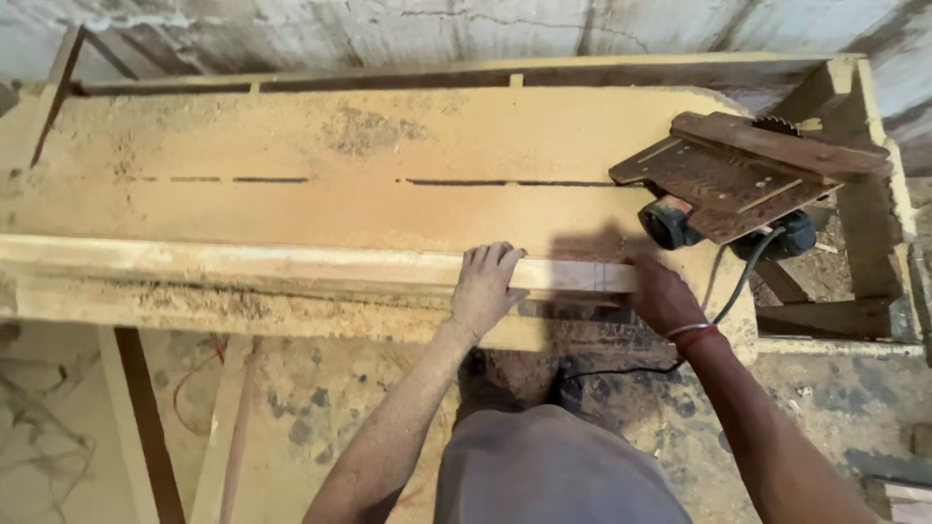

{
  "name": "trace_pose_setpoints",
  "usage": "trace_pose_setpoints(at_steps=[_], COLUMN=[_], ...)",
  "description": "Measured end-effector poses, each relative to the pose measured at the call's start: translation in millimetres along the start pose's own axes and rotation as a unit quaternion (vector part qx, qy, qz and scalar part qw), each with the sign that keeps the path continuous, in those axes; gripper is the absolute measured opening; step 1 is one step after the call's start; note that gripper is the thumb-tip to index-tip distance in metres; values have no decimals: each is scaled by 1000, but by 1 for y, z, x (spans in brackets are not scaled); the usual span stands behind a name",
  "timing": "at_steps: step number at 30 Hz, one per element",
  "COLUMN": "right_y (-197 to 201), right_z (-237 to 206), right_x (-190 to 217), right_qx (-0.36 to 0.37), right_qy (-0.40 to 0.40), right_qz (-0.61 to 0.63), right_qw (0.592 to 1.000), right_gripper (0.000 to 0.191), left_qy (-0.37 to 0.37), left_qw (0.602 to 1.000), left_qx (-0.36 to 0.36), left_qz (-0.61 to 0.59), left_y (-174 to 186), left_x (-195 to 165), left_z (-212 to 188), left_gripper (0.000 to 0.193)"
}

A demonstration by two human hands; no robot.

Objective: The person adjusts the cutting depth of a circular saw, using a wooden stick and a try square to set the blade height against the saw base. They then position a wooden plank on the workbench, mark it, and begin sawing it with a hand saw.

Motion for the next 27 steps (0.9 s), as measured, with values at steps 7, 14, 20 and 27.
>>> trace_pose_setpoints(at_steps=[7, 14, 20, 27], right_y=[-8, 40, 151, 168], right_z=[-6, -18, -58, 16], right_x=[-5, 34, -45, -117], right_qx=[-31, -61, -368, -354], right_qy=[-62, -135, -223, -62], right_qz=[-21, 17, 283, 145], right_qw=[997, 989, 857, 922], right_gripper=[55, 45, 20, 30], left_qy=[-31, -51, 63, -146], left_qw=[999, 996, 961, 966], left_qx=[12, 63, 94, 25], left_qz=[-25, -26, -251, -212], left_y=[-8, 1, -7, -89], left_x=[11, 15, -4, -189], left_z=[6, 22, 56, 157], left_gripper=[54, 58, 51, 54])
Point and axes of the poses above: each hand's wrist, its own z-axis towards the middle knuckle, its own y-axis out of the back of the hand, x = y × z, the point moved 4 cm from there along z, towards the middle knuckle, and after that the axes turned 9 degrees about -x, right-handed, at the moved point
